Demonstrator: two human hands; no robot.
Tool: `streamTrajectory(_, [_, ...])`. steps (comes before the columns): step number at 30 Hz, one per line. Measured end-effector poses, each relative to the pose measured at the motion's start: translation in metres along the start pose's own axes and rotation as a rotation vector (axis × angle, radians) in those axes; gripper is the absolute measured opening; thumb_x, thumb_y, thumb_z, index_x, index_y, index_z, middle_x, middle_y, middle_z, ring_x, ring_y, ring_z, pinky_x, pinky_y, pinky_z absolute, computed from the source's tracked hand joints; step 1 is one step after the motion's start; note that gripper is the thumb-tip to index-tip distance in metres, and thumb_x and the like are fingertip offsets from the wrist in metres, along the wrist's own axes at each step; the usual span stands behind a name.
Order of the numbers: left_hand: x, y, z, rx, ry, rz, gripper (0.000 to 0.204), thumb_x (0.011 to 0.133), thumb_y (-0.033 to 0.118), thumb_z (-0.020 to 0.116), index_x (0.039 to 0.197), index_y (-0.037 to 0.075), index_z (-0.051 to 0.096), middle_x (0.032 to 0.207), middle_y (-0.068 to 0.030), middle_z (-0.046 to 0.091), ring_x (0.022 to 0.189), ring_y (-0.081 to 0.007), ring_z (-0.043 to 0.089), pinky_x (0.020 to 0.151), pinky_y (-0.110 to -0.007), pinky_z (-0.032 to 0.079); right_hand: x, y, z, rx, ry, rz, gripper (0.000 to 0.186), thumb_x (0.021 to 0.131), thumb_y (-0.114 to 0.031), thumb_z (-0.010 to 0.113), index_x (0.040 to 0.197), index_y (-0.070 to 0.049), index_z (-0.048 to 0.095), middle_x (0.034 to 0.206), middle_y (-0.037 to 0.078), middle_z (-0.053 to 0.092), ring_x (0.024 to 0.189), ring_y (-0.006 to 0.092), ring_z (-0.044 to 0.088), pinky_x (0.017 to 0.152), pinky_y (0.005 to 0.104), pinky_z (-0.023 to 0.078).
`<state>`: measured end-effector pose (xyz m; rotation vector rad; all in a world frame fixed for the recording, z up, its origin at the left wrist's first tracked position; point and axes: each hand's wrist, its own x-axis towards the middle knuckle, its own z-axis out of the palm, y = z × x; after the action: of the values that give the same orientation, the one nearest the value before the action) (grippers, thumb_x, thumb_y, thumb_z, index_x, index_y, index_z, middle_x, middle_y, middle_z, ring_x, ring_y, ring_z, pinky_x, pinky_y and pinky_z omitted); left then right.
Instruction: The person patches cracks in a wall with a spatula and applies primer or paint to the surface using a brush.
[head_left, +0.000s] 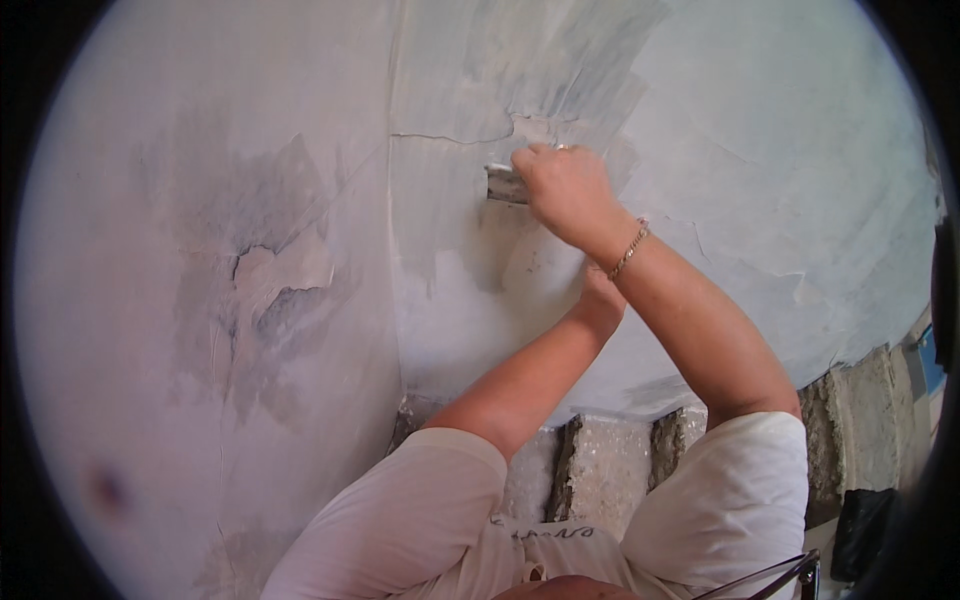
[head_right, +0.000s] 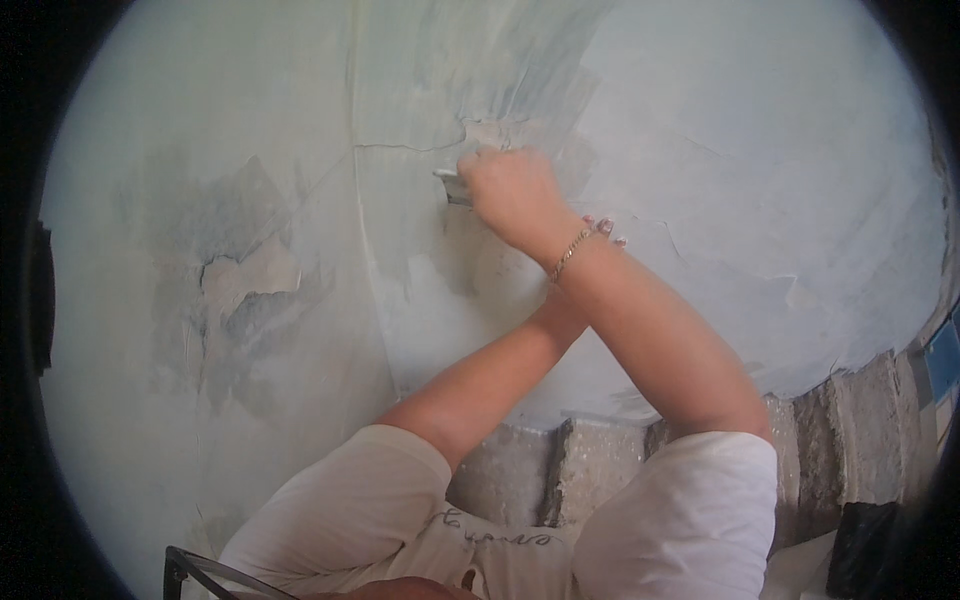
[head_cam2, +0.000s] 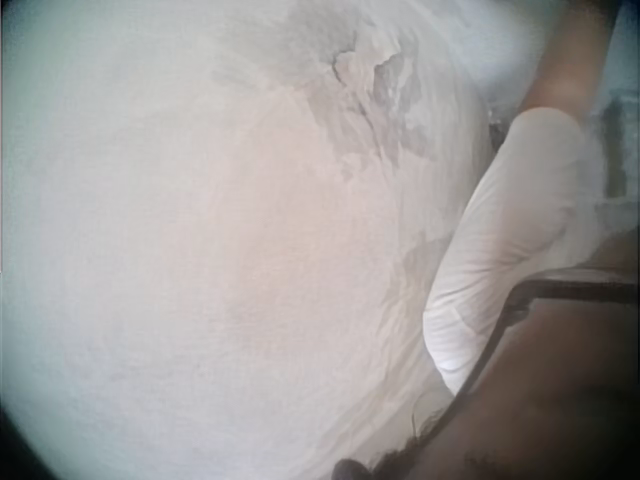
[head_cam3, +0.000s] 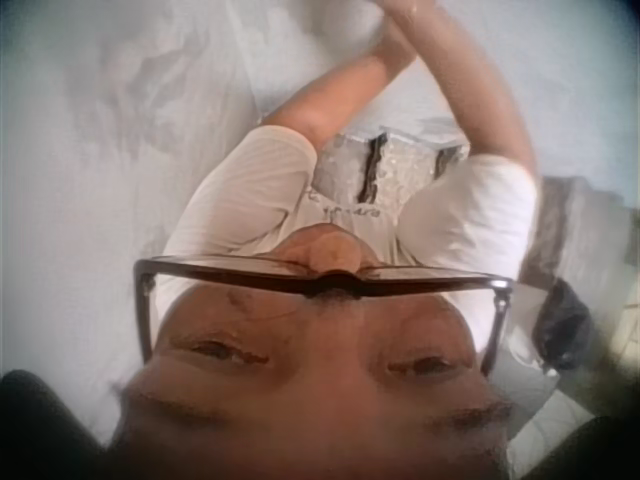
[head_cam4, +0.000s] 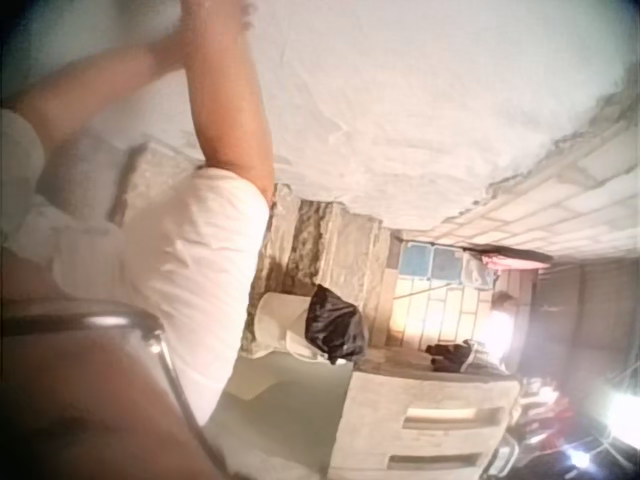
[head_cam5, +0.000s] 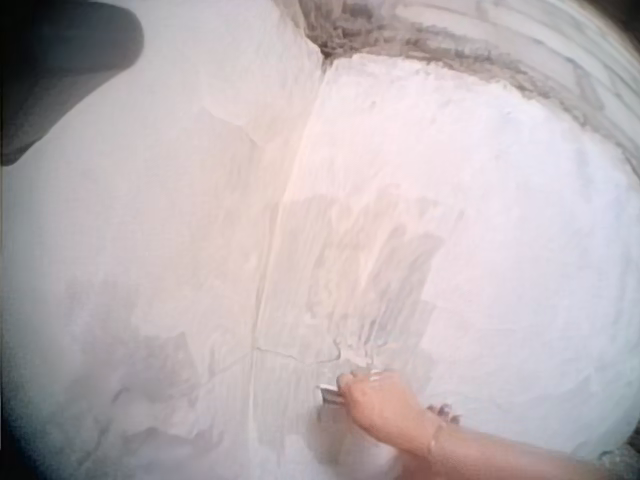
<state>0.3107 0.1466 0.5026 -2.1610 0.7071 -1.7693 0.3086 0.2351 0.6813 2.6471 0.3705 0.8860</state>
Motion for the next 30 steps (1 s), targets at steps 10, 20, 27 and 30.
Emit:
streamTrajectory(10, [0.008, -0.029, -0.033, -0.655, -0.335, 0.050, 0.059, 0.095, 0.021, 0.037, 0.150, 0.012, 0.017, 0.158, -0.0121, 0.004, 0.144, -0.0395, -0.003, 0.113, -0.061, -0.002, 0.048, 0.049, -0.054, -0.226, 0.248, -0.146, 0.015, 0.077, -0.022, 0.066, 0.083, -0.008, 0.062, 0.084, 0.009, 0.063, 0.081, 0.0292, 0.063, 0.068, 0.0412, 0.049])
streamTrajectory(20, [0.013, -0.037, -0.040, -0.638, -0.421, 0.127, 0.065, 0.094, 0.019, 0.040, 0.151, 0.009, 0.012, 0.158, -0.0166, 0.006, 0.144, -0.0432, 0.002, 0.113, -0.061, 0.001, 0.055, 0.067, -0.171, -0.182, 0.326, 0.286, 0.019, 0.082, -0.027, 0.066, 0.078, -0.008, 0.062, 0.076, 0.009, 0.065, 0.070, 0.0263, 0.063, 0.067, 0.0390, 0.050])
streamTrajectory(27, [0.005, -0.029, -0.029, -0.865, -0.221, -0.076, 0.066, 0.094, 0.039, 0.034, 0.149, 0.009, 0.015, 0.157, -0.0158, 0.013, 0.144, -0.0428, 0.004, 0.115, -0.060, 0.001, -0.030, -0.030, -0.009, 0.106, -0.146, -0.132, 0.010, 0.079, -0.011, 0.056, 0.081, -0.004, 0.063, 0.080, 0.015, 0.064, 0.075, 0.0324, 0.065, 0.064, 0.0428, 0.051])
streamTrajectory(30, [0.002, -0.028, -0.029, -0.578, -0.187, -0.016, 0.068, 0.092, 0.047, 0.032, 0.147, 0.008, 0.021, 0.156, -0.0155, 0.016, 0.144, -0.0410, 0.004, 0.115, -0.060, 0.001, -0.040, -0.031, 0.035, 0.110, -0.160, -0.149, 0.010, 0.077, -0.006, 0.054, 0.085, -0.004, 0.059, 0.085, 0.014, 0.062, 0.080, 0.0322, 0.064, 0.068, 0.0425, 0.051])
